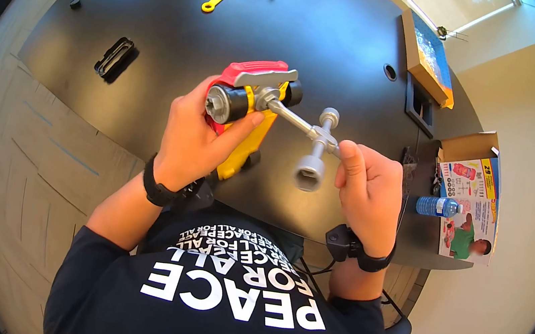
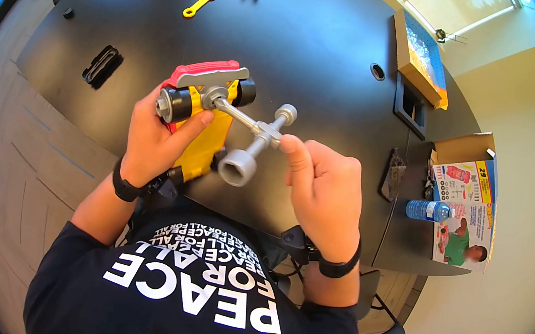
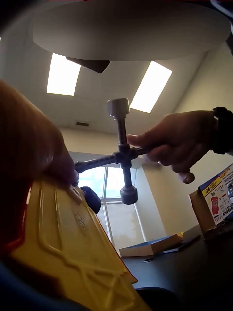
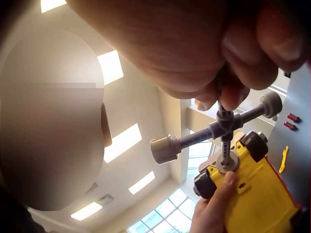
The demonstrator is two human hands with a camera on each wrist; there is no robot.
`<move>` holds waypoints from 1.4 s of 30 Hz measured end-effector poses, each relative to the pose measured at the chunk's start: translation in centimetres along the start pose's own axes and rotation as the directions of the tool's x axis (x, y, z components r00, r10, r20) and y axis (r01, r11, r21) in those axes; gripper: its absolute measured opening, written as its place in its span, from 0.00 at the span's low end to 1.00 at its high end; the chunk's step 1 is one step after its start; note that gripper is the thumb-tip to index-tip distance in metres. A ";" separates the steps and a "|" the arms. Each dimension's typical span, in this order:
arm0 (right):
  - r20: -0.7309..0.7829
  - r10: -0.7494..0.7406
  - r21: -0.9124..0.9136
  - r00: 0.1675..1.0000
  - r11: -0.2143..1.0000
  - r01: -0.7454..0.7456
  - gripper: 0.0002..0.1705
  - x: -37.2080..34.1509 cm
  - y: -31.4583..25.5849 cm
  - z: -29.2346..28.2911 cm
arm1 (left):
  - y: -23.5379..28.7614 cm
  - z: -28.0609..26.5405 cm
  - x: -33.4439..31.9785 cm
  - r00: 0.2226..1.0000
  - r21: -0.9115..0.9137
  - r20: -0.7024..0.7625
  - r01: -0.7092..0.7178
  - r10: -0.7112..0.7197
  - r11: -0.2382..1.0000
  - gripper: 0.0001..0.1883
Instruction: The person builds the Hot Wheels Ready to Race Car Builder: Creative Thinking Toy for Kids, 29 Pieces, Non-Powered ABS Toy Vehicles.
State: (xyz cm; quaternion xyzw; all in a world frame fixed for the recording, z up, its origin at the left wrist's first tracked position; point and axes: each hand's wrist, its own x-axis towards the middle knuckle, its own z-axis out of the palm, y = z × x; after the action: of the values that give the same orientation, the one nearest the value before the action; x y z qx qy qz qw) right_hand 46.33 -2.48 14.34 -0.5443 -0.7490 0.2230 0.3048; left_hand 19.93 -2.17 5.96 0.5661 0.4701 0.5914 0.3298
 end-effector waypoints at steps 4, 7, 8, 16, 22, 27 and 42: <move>0.198 0.256 0.439 0.946 0.840 -0.320 0.36 -1.4 2.6 0.5 | 0.1 -0.2 1.5 0.966 0.290 0.031 -0.254 0.256 0.923 0.27; 0.162 0.251 0.524 0.954 0.797 -0.299 0.30 -2.6 5.1 0.7 | -0.4 0.3 2.1 0.917 0.451 0.095 -0.386 0.387 0.804 0.30; 0.060 0.235 0.581 0.970 0.782 -0.225 0.28 -2.9 6.4 0.7 | -0.7 0.4 2.2 0.877 0.567 0.152 -0.455 0.456 0.686 0.31; -0.159 0.543 0.614 0.825 0.708 -0.348 0.23 -5.9 19.2 -1.7 | -6.6 2.4 0.6 0.809 0.733 0.416 -0.569 0.416 0.374 0.32; -0.147 0.661 0.755 0.736 0.555 -0.348 0.26 -7.5 24.5 0.4 | -7.8 4.5 -0.1 0.796 0.777 0.476 -0.580 0.375 0.245 0.23; -0.229 0.715 0.627 0.660 0.627 -0.462 0.25 -7.1 25.2 1.9 | -8.6 6.2 -0.4 0.826 0.844 0.488 -0.528 0.284 0.087 0.23; -0.461 0.574 0.247 0.677 0.816 -0.523 0.18 -5.7 27.8 3.6 | -12.5 12.6 3.1 0.793 0.799 0.546 -0.590 0.269 0.119 0.32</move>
State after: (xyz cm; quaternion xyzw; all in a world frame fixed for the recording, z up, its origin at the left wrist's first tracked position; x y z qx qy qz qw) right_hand 63.93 0.68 -7.95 -0.7676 -0.4297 0.1853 0.4381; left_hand 30.05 7.20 -5.58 0.8299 0.4887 0.1753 -0.2041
